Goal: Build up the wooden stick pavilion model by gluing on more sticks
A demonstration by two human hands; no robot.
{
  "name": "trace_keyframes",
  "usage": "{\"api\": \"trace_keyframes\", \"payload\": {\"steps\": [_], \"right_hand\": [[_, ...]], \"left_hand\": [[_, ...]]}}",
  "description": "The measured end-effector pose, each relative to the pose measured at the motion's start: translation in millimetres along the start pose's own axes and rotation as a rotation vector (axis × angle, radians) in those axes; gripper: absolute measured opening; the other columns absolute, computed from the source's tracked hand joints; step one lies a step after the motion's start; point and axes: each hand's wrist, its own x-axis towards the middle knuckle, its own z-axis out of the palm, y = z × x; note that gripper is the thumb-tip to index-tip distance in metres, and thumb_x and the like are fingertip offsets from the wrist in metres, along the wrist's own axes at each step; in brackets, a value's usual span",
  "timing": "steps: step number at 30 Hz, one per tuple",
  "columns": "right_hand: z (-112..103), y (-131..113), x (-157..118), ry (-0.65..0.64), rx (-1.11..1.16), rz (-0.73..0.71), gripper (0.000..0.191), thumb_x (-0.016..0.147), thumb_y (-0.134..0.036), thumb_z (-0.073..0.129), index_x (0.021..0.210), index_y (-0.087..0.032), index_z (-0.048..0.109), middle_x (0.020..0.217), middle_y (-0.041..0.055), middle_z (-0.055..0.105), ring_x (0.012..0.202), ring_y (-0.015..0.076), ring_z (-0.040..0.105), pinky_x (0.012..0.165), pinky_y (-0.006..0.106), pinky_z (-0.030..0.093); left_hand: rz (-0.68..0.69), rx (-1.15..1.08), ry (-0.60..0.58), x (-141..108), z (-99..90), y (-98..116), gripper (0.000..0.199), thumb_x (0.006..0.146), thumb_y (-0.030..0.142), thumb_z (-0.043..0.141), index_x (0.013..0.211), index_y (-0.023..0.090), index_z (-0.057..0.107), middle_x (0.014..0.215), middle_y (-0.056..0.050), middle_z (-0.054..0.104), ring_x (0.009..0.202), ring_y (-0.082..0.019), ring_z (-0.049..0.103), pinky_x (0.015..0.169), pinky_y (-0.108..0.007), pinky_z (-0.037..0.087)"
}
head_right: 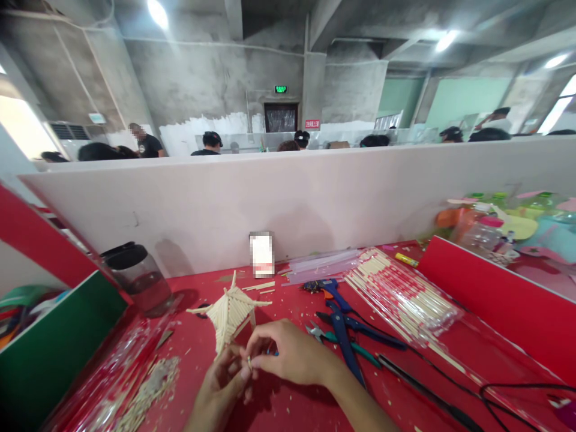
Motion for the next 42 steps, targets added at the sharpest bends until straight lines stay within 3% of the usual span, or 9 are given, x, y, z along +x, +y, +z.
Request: {"api": "trace_keyframes", "payload": {"steps": [15, 22, 29, 32, 36, 39, 42], "right_hand": [[-6, 4, -1, 0.061, -0.086, 0.038, 0.008, 0.082, -0.016, 0.067, 0.087, -0.021, 0.071, 0.082, -0.0017, 0.074, 0.075, 0.0142, 0.066, 0.070, 0.022, 0.048], [-35, 1, -7, 0.224, -0.127, 0.002, 0.007, 0.090, -0.023, 0.060, 0.086, -0.020, 0.064, 0.082, -0.0010, 0.069, 0.075, 0.0147, 0.062, 0.072, 0.024, 0.047], [-69, -2, -22, 0.391, -0.248, 0.042, 0.015, 0.094, -0.031, 0.055, 0.089, -0.020, 0.062, 0.084, 0.0011, 0.068, 0.080, 0.0173, 0.064, 0.073, 0.027, 0.047], [-81, -1, -33, 0.376, -0.367, 0.135, 0.015, 0.094, -0.033, 0.053, 0.095, -0.021, 0.063, 0.089, 0.0028, 0.070, 0.085, 0.0191, 0.066, 0.076, 0.029, 0.047], [-94, 8, -53, 0.258, -0.625, 0.409, 0.024, 0.091, -0.040, 0.058, 0.106, -0.021, 0.062, 0.090, 0.0064, 0.073, 0.083, 0.0246, 0.068, 0.074, 0.033, 0.046], [-97, 17, -67, 0.209, -0.761, 0.571, 0.033, 0.087, -0.046, 0.062, 0.109, -0.020, 0.064, 0.105, 0.0138, 0.074, 0.097, 0.0321, 0.069, 0.080, 0.037, 0.047], [-90, 24, -76, 0.194, -0.831, 0.686, 0.051, 0.086, -0.051, 0.063, 0.123, -0.017, 0.062, 0.122, 0.0207, 0.069, 0.113, 0.0389, 0.065, 0.089, 0.043, 0.048]], "left_hand": [[0.010, 0.067, -0.002, -6, 12.3, 16, 0.040, 0.080, 0.048, 0.081, 0.102, 0.019, 0.065, 0.073, 0.001, 0.068, 0.052, -0.008, 0.060, 0.051, -0.020, 0.044], [0.014, 0.085, -0.023, -5, 8.3, 10, 0.040, 0.080, 0.049, 0.080, 0.101, 0.017, 0.068, 0.074, -0.002, 0.068, 0.052, -0.009, 0.059, 0.050, -0.020, 0.042], [0.016, 0.075, 0.030, -6, 14.5, 15, 0.047, 0.073, 0.051, 0.085, 0.099, 0.014, 0.071, 0.071, -0.002, 0.066, 0.051, -0.009, 0.056, 0.049, -0.020, 0.042], [0.031, 0.074, 0.023, -5, 14.7, 15, 0.047, 0.073, 0.051, 0.085, 0.098, 0.014, 0.071, 0.071, -0.002, 0.066, 0.050, -0.009, 0.055, 0.047, -0.020, 0.042], [0.035, 0.096, -0.007, -3, 11.9, 14, 0.047, 0.074, 0.052, 0.084, 0.099, 0.015, 0.070, 0.073, -0.002, 0.067, 0.050, -0.009, 0.056, 0.047, -0.020, 0.042], [0.038, 0.120, -0.036, -3, 12.4, 17, 0.049, 0.073, 0.054, 0.083, 0.099, 0.015, 0.070, 0.074, -0.003, 0.068, 0.051, -0.009, 0.056, 0.048, -0.020, 0.042], [0.048, 0.139, -0.038, -4, 15.1, 21, 0.051, 0.071, 0.056, 0.084, 0.098, 0.015, 0.071, 0.073, -0.002, 0.067, 0.052, -0.010, 0.057, 0.049, -0.021, 0.043]]}}
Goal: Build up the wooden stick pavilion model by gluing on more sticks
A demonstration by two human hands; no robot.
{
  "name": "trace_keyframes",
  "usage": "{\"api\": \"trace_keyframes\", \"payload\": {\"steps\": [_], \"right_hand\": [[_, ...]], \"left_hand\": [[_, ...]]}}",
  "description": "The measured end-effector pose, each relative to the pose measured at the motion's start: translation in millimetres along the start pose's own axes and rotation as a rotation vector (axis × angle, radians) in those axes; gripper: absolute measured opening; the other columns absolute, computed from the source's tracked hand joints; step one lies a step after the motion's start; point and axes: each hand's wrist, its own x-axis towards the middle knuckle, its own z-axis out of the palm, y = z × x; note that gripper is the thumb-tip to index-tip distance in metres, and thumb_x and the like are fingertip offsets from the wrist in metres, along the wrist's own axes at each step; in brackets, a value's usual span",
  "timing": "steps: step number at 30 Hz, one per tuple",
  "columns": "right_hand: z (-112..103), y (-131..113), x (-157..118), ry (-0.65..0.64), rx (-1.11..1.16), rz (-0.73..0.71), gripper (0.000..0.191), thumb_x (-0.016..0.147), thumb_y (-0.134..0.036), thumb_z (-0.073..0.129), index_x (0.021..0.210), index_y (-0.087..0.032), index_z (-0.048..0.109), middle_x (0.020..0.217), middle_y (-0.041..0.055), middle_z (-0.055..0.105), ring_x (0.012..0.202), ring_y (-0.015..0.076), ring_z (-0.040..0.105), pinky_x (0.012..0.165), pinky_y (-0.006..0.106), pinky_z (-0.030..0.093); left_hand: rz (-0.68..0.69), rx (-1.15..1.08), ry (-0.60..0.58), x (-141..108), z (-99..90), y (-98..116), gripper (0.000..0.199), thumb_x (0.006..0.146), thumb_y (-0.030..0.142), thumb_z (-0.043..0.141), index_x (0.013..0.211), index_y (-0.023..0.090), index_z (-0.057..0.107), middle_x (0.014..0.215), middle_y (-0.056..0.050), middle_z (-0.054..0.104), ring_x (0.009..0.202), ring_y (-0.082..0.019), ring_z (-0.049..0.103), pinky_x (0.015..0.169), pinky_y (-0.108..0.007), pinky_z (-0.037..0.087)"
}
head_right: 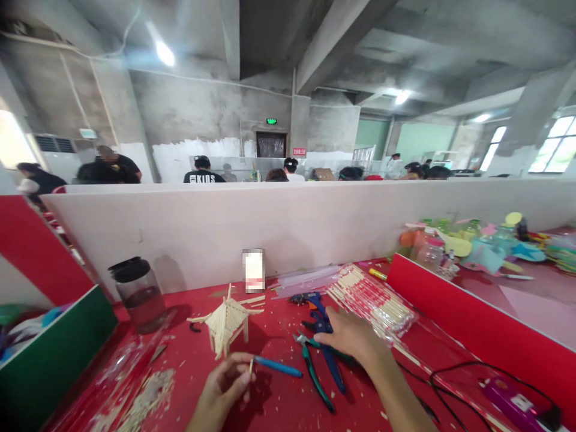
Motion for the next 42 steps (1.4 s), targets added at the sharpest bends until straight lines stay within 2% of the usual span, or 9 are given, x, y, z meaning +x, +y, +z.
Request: {"api": "trace_keyframes", "payload": {"steps": [5, 9, 13, 16, 20, 23, 27, 34, 42], "right_hand": [[33, -6, -2, -0.052, -0.055, 0.038, 0.087, 0.081, -0.063, 0.064, 0.150, -0.014, 0.044, 0.139, 0.0274, 0.058, 0.129, 0.0467, 0.054, 0.101, 0.053, 0.042], [57, -4, 6, 0.057, -0.085, 0.038, 0.076, 0.089, -0.049, 0.059, 0.153, -0.012, 0.041, 0.145, 0.0289, 0.052, 0.133, 0.0470, 0.050, 0.106, 0.057, 0.038], [64, 3, 14, 0.110, -0.065, 0.023, 0.064, 0.090, -0.035, 0.058, 0.147, -0.010, 0.047, 0.140, 0.0266, 0.056, 0.133, 0.0431, 0.050, 0.106, 0.052, 0.039], [56, 5, 12, 0.115, -0.058, 0.003, 0.057, 0.090, -0.034, 0.058, 0.141, -0.009, 0.054, 0.138, 0.0261, 0.057, 0.129, 0.0420, 0.053, 0.103, 0.049, 0.041], [29, 2, 0, 0.092, 0.051, -0.112, 0.048, 0.091, -0.038, 0.057, 0.132, -0.015, 0.061, 0.127, 0.0211, 0.064, 0.121, 0.0363, 0.060, 0.100, 0.043, 0.045], [4, -4, -10, -0.050, 0.212, -0.276, 0.044, 0.091, -0.044, 0.057, 0.128, -0.022, 0.064, 0.125, 0.0144, 0.066, 0.112, 0.0317, 0.064, 0.098, 0.040, 0.046], [-18, -16, -16, -0.272, 0.216, -0.463, 0.048, 0.085, -0.043, 0.066, 0.129, -0.024, 0.067, 0.125, 0.0097, 0.069, 0.113, 0.0305, 0.064, 0.099, 0.038, 0.045], [-30, -34, -2, -0.424, 0.225, -0.567, 0.049, 0.081, -0.043, 0.071, 0.127, -0.026, 0.071, 0.120, 0.0061, 0.073, 0.108, 0.0286, 0.068, 0.091, 0.034, 0.049], [-27, -45, 11, -0.509, 0.243, -0.683, 0.046, 0.084, -0.043, 0.069, 0.126, -0.024, 0.071, 0.110, 0.0053, 0.076, 0.097, 0.0243, 0.069, 0.083, 0.029, 0.049]], "left_hand": [[0.012, 0.036, -0.026, -1, 2.1, 1, 0.050, 0.075, 0.058, 0.081, 0.098, 0.015, 0.071, 0.070, -0.001, 0.064, 0.051, -0.009, 0.055, 0.051, -0.021, 0.043], [0.033, 0.062, -0.020, -1, 3.0, 2, 0.051, 0.075, 0.060, 0.079, 0.098, 0.015, 0.072, 0.068, 0.000, 0.063, 0.050, -0.009, 0.053, 0.050, -0.020, 0.040], [0.043, 0.091, -0.008, -3, 5.2, 6, 0.048, 0.076, 0.057, 0.079, 0.098, 0.015, 0.073, 0.066, -0.001, 0.064, 0.050, -0.010, 0.054, 0.051, -0.021, 0.041], [0.051, 0.099, 0.002, -5, 6.4, 7, 0.047, 0.078, 0.057, 0.078, 0.100, 0.016, 0.074, 0.068, -0.002, 0.065, 0.050, -0.011, 0.055, 0.051, -0.021, 0.042], [0.083, 0.161, 0.055, -9, 7.9, 6, 0.044, 0.080, 0.056, 0.075, 0.101, 0.018, 0.075, 0.074, -0.003, 0.068, 0.055, -0.014, 0.059, 0.053, -0.022, 0.045], [0.124, 0.248, 0.072, -12, 8.2, 6, 0.042, 0.082, 0.055, 0.073, 0.103, 0.019, 0.076, 0.081, -0.005, 0.071, 0.060, -0.016, 0.060, 0.058, -0.025, 0.048], [0.201, 0.373, 0.081, -14, 8.2, 8, 0.032, 0.085, 0.049, 0.071, 0.101, 0.022, 0.078, 0.085, -0.006, 0.073, 0.070, -0.020, 0.064, 0.071, -0.029, 0.051], [0.208, 0.404, 0.093, -14, 8.0, 13, 0.026, 0.086, 0.044, 0.071, 0.101, 0.024, 0.079, 0.090, -0.008, 0.075, 0.079, -0.024, 0.065, 0.077, -0.032, 0.050], [0.217, 0.446, 0.127, -12, 7.4, 9, 0.022, 0.085, 0.041, 0.072, 0.099, 0.025, 0.079, 0.092, -0.008, 0.074, 0.083, -0.025, 0.066, 0.078, -0.032, 0.050]]}}
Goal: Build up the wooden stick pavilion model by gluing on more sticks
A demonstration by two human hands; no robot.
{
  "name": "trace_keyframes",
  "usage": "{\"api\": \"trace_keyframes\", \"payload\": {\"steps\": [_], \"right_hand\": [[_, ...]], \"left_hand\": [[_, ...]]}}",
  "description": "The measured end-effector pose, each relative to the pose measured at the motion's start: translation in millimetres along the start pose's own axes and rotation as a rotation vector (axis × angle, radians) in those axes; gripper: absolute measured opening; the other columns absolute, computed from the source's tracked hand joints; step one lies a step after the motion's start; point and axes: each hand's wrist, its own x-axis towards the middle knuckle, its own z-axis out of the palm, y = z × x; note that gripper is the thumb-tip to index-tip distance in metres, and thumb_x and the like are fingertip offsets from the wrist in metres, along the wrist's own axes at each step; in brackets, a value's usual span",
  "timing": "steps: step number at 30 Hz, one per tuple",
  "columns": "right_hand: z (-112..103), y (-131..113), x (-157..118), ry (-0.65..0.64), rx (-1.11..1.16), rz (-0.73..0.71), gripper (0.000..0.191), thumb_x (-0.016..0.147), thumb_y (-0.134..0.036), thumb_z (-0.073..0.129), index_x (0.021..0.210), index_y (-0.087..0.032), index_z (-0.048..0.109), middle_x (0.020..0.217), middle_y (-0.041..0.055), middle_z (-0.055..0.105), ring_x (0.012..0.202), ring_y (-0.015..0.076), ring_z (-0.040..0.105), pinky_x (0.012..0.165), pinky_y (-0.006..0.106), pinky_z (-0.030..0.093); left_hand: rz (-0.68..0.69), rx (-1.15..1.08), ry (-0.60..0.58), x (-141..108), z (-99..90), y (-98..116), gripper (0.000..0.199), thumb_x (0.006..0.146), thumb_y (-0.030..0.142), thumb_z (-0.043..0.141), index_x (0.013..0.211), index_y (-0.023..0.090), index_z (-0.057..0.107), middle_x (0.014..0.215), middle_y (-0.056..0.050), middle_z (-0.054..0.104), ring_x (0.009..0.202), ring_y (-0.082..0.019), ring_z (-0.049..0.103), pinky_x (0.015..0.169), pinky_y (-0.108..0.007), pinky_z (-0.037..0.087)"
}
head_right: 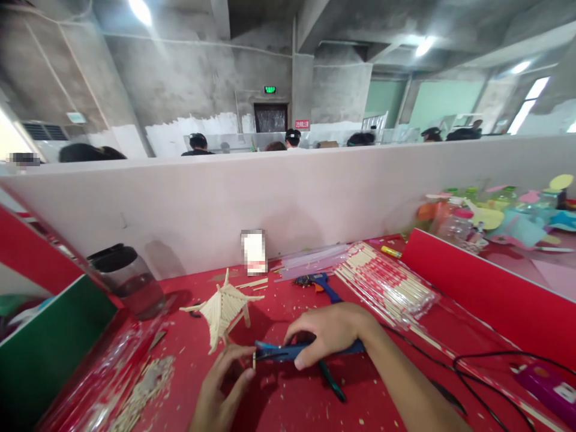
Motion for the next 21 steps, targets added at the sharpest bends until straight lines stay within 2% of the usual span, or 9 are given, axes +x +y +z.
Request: {"api": "trace_keyframes", "payload": {"steps": [5, 11, 17, 21], "right_hand": [[3, 2, 3, -0.012, -0.006, -0.028, 0.048, 0.085, -0.044, 0.069, 0.130, -0.026, 0.069, 0.112, 0.0048, 0.075, 0.098, 0.0233, 0.068, 0.083, 0.028, 0.049], [3, 5, 4, -0.002, 0.010, -0.060, 0.047, 0.085, -0.045, 0.069, 0.128, -0.025, 0.070, 0.107, 0.0040, 0.076, 0.091, 0.0208, 0.068, 0.078, 0.026, 0.048], [3, 7, 7, -0.020, 0.007, -0.044, 0.054, 0.082, -0.051, 0.069, 0.127, -0.021, 0.071, 0.107, 0.0080, 0.075, 0.090, 0.0229, 0.067, 0.077, 0.028, 0.047], [5, 15, 11, -0.048, 0.012, -0.075, 0.061, 0.078, -0.056, 0.072, 0.126, -0.018, 0.072, 0.101, 0.0094, 0.075, 0.082, 0.0214, 0.064, 0.071, 0.027, 0.045]], "left_hand": [[0.016, 0.071, 0.003, 1, 0.5, -5, 0.021, 0.086, 0.038, 0.071, 0.101, 0.024, 0.079, 0.093, -0.009, 0.073, 0.080, -0.025, 0.064, 0.080, -0.033, 0.050], [0.034, 0.090, -0.008, -1, -0.4, -11, 0.020, 0.087, 0.036, 0.071, 0.103, 0.024, 0.077, 0.092, -0.008, 0.071, 0.079, -0.023, 0.063, 0.080, -0.032, 0.050], [0.055, 0.088, -0.061, 1, -1.1, -7, 0.018, 0.089, 0.033, 0.069, 0.103, 0.024, 0.075, 0.092, -0.006, 0.071, 0.077, -0.021, 0.064, 0.075, -0.029, 0.050], [0.077, 0.086, -0.093, 2, -1.5, -4, 0.018, 0.088, 0.033, 0.070, 0.103, 0.023, 0.074, 0.093, -0.005, 0.070, 0.081, -0.021, 0.065, 0.077, -0.030, 0.050]]}}
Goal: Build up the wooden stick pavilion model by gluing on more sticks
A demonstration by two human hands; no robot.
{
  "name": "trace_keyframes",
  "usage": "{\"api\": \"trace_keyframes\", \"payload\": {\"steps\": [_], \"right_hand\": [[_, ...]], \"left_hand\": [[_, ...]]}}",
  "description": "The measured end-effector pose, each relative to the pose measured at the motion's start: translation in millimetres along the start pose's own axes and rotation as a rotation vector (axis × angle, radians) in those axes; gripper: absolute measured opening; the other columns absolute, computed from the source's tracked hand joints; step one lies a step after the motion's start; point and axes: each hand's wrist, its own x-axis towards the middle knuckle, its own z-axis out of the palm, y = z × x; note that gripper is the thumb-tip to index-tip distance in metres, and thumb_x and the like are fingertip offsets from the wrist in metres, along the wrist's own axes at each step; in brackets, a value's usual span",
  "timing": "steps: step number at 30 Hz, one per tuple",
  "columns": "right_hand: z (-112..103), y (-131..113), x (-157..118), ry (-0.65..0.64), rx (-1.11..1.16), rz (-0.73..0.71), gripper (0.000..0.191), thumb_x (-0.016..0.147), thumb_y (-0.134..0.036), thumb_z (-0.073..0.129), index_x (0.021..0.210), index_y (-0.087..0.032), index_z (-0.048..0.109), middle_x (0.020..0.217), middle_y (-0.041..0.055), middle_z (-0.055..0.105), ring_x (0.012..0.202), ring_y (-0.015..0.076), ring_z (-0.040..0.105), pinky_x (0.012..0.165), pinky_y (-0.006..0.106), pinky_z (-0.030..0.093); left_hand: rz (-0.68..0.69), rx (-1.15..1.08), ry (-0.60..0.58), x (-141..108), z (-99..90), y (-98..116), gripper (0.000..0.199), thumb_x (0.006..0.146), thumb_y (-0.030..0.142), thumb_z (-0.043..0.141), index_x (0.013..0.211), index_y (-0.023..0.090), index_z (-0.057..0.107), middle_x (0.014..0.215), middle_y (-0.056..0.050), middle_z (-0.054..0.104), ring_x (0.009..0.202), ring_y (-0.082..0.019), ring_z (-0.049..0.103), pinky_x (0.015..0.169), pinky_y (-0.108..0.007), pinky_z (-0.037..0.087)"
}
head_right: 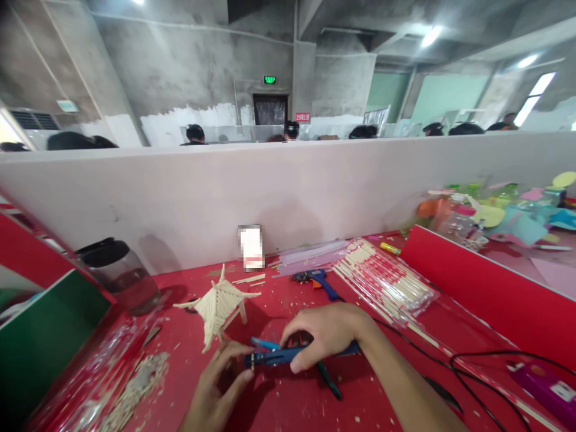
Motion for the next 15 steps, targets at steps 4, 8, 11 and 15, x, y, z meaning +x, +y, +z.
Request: {"api": "trace_keyframes", "payload": {"steps": [4, 8, 11, 15], "right_hand": [[1.0, 5.2, 1.4, -0.005, 0.009, -0.006, 0.060, 0.078, -0.056, 0.073, 0.125, -0.019, 0.072, 0.094, 0.0063, 0.074, 0.075, 0.0178, 0.061, 0.064, 0.024, 0.043], [1.6, 7.2, 2.6, -0.014, 0.036, -0.004, 0.060, 0.077, -0.056, 0.074, 0.123, -0.017, 0.073, 0.090, 0.0062, 0.074, 0.072, 0.0171, 0.061, 0.062, 0.022, 0.042], [2.6, 8.4, 4.0, -0.019, 0.047, -0.017, 0.059, 0.078, -0.055, 0.074, 0.123, -0.017, 0.073, 0.090, 0.0061, 0.073, 0.073, 0.0168, 0.061, 0.061, 0.022, 0.042], [3.0, 7.2, 4.5, -0.008, 0.053, -0.011, 0.058, 0.077, -0.055, 0.075, 0.121, -0.018, 0.074, 0.086, 0.0044, 0.073, 0.070, 0.0156, 0.058, 0.060, 0.021, 0.041]], "left_hand": [[0.004, -0.004, -0.003, -0.7, -1.0, 0.4, 0.018, 0.088, 0.033, 0.070, 0.103, 0.023, 0.074, 0.091, -0.005, 0.069, 0.081, -0.020, 0.064, 0.076, -0.030, 0.050], [0.032, -0.019, -0.026, -0.4, -1.6, 1.9, 0.017, 0.088, 0.032, 0.070, 0.103, 0.023, 0.074, 0.091, -0.005, 0.069, 0.080, -0.020, 0.064, 0.075, -0.028, 0.050], [0.043, -0.036, -0.049, 0.1, -1.2, 3.3, 0.016, 0.088, 0.032, 0.071, 0.100, 0.022, 0.073, 0.092, -0.005, 0.069, 0.081, -0.020, 0.063, 0.074, -0.028, 0.050], [0.046, -0.050, -0.053, 0.6, -0.2, 4.3, 0.017, 0.088, 0.033, 0.072, 0.101, 0.022, 0.074, 0.091, -0.006, 0.068, 0.080, -0.020, 0.063, 0.074, -0.028, 0.050]]}}
